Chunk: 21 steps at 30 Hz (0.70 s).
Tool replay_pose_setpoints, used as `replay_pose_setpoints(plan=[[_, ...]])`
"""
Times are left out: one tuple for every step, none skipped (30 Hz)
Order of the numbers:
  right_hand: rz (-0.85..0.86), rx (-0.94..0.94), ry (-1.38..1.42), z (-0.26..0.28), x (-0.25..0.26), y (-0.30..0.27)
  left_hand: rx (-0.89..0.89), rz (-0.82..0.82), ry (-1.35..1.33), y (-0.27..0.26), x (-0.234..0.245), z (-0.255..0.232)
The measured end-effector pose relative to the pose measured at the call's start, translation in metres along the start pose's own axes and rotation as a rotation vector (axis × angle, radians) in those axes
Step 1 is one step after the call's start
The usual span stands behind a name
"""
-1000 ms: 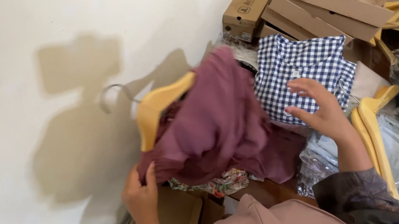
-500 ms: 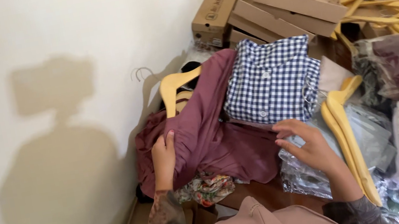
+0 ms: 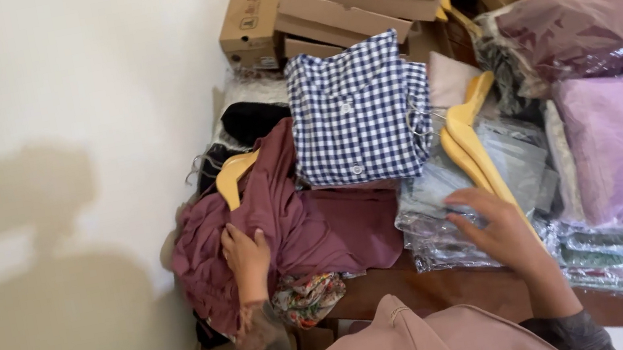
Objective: Hanging various garments such as shirts and blouses onto wooden hangers.
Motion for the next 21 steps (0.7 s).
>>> replay_pose_setpoints(plan=[[-0.02,-0.016,-0.001,-0.006,0.005,-0.003,-0.023,0.01,0.006,-0.012,0.009,-0.02],[-0.103,-0.011,-0.092,-0.011,0.011,-0.006,-0.095,-0.043,-0.066,-0.024,0.019,-0.041],[-0.182,-0.009,-0.186,-0.017,0.018,-0.012,-0.165,-0.092,-0.14,-0.039,0.028,-0.061],[-0.199,-0.029,-0.189,-0.022,0.019,-0.016,-0.186,-0.077,-0.136,-0.05,0.026,-0.075],[-0.237,-0.096,-0.24,-0.028,0.022,-0.02,-0.249,-0.073,-0.202,-0.063,0.025,-0.089],[-0.275,-0.163,-0.291,-0.034,0.025,-0.024,-0.311,-0.067,-0.269,-0.075,0.025,-0.103],[-0.284,-0.176,-0.292,-0.04,0.023,-0.028,-0.323,-0.056,-0.267,-0.085,0.022,-0.113],[-0.254,-0.195,-0.328,-0.045,0.021,-0.032,-0.37,-0.002,-0.323,-0.095,0.02,-0.123],[-0.222,-0.206,-0.363,-0.05,0.019,-0.032,-0.413,0.046,-0.38,-0.104,0.018,-0.133],[-0.229,-0.212,-0.363,-0.051,0.017,-0.033,-0.421,0.05,-0.378,-0.108,0.014,-0.139],[-0.252,-0.241,-0.398,-0.052,0.015,-0.033,-0.437,0.105,-0.436,-0.113,0.009,-0.145],[-0.275,-0.269,-0.433,-0.052,0.012,-0.032,-0.453,0.162,-0.495,-0.118,0.005,-0.15],[-0.277,-0.272,-0.429,-0.053,0.011,-0.033,-0.455,0.162,-0.49,-0.119,0.007,-0.154],[-0.269,-0.344,-0.355,-0.056,0.011,-0.034,-0.46,0.199,-0.531,-0.121,0.01,-0.159],[-0.262,-0.417,-0.28,-0.058,0.009,-0.035,-0.466,0.236,-0.572,-0.121,0.012,-0.164],[-0.266,-0.42,-0.277,-0.059,0.008,-0.036,-0.469,0.238,-0.568,-0.119,0.011,-0.163],[-0.306,-0.421,-0.256,-0.06,0.008,-0.036,-0.417,0.298,-0.632,-0.117,0.009,-0.162],[-0.345,-0.422,-0.235,-0.061,0.008,-0.036,-0.364,0.359,-0.695,-0.115,0.006,-0.161],[-0.347,-0.422,-0.237,-0.062,0.007,-0.035,-0.366,0.359,-0.696,-0.114,0.001,-0.158],[-0.36,-0.47,-0.237,-0.063,0.006,-0.034,-0.346,0.399,-0.75,-0.113,-0.005,-0.154],[-0.369,-0.52,-0.237,-0.064,0.003,-0.035,-0.323,0.439,-0.804,-0.113,-0.011,-0.149]])
Point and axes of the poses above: each hand's wrist, its own y-axis towards the middle knuckle, its own x-axis out of the back of the hand, z = x × y, the point moved 2 cm from there along y, towards the middle knuckle, and after that the axes turned 2 degrees about z, right-handed, at the moved point
